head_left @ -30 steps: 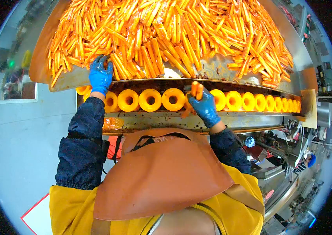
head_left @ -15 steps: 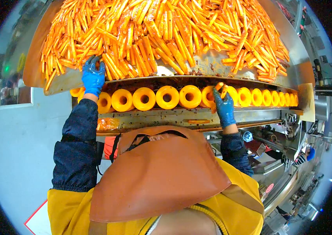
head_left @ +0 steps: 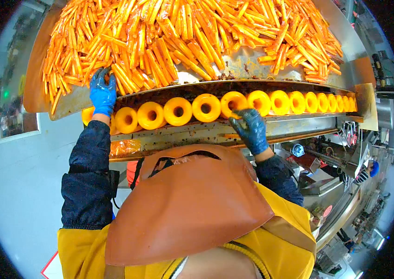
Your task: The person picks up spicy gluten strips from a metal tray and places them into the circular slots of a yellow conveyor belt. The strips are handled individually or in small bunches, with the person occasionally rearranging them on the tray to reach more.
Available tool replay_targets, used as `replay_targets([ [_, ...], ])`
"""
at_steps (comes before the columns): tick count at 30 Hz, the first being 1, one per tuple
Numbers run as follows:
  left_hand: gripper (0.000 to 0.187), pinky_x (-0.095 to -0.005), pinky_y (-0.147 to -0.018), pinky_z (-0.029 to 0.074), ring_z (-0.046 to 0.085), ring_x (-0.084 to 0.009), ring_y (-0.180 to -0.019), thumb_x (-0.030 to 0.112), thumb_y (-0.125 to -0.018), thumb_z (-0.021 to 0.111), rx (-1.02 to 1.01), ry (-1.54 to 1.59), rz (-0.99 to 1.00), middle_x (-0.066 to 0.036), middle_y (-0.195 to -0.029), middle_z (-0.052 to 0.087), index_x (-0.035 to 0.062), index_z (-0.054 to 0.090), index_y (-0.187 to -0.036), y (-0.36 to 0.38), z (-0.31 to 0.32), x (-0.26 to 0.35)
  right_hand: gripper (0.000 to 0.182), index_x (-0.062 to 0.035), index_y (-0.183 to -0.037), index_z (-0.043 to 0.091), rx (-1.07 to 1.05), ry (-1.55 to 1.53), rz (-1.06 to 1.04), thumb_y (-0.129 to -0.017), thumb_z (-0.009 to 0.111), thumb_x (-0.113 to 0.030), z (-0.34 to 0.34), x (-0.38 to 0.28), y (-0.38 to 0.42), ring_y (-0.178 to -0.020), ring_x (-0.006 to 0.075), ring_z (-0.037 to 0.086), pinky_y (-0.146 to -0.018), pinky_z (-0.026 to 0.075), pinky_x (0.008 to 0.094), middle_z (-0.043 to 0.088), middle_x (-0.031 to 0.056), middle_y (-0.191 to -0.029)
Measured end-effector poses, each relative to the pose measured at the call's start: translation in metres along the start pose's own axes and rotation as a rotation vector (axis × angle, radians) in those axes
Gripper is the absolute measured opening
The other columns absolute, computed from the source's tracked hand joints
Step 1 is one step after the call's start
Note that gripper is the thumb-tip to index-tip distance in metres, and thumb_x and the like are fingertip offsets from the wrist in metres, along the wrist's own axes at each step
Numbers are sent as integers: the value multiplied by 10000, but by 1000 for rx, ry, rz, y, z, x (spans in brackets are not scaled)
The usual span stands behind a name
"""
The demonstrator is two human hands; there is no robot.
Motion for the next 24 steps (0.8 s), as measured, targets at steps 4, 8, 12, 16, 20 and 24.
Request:
replay_targets([
  [4, 349, -413, -987, 394, 523, -329, -1114, 165, -788, 655, 129, -22, 79, -150, -1231, 556, 120, 619, -1132, -3, -12, 20, 233, -144, -982, 650, -405, 58, 75, -810, 640, -301, 67, 60, 62, -850, 330, 613, -722, 494, 454, 628, 126, -901],
  [8, 419, -423, -949, 433, 530, -326, -1104, 109, -749, 649, -225, 310, 444, -123, -1248, 542, 164, 604, -1162, -13, -15, 145, 213, -127, -965, 655, -498, 183, 132, -814, 554, -238, 120, 110, 89, -893, 336, 627, -757, 505, 453, 647, 158, -954],
  [12, 350, -421, -854, 490, 567, -307, -1041, 79, -762, 591, -590, -139, 815, -124, -1206, 559, 183, 632, -1094, -12, 15, 213, 331, -119, -1026, 644, -691, 273, 107, -748, 618, -297, 151, 128, 85, -945, 350, 618, -809, 496, 444, 645, 172, -1013],
  [16, 250, -404, -721, 515, 621, -296, -852, 153, -770, 595, -504, -156, 973, -123, -1015, 606, 156, 651, -1014, -22, 44, 215, 371, -93, -1032, 622, -961, 267, 11, -705, 701, -249, 77, 48, 46, -916, 340, 613, -805, 501, 408, 640, 144, -954],
  [20, 233, -395, -702, 530, 632, -308, -837, 193, -739, 674, -645, -48, 945, -116, -974, 632, 138, 664, -966, -27, 35, 229, 157, -54, -915, 623, -392, -152, 71, -794, 614, -153, -11, -5, 5, -890, 314, 631, -778, 501, 425, 638, 166, -968],
  [24, 256, -344, -691, 532, 656, -261, -773, 262, -789, 715, -400, 571, 480, -91, -861, 669, 84, 664, -965, -40, 15, 226, 255, -40, -999, 591, 207, -384, 172, -766, 691, -74, -35, 26, -22, -849, 272, 617, -769, 495, 360, 623, 124, -935],
])
Point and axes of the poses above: each hand's wrist, its own y-axis away from the middle knuckle, its own z-axis out of the palm, x = y × z, the point moved 6 cm from there along -y, towards the middle knuckle
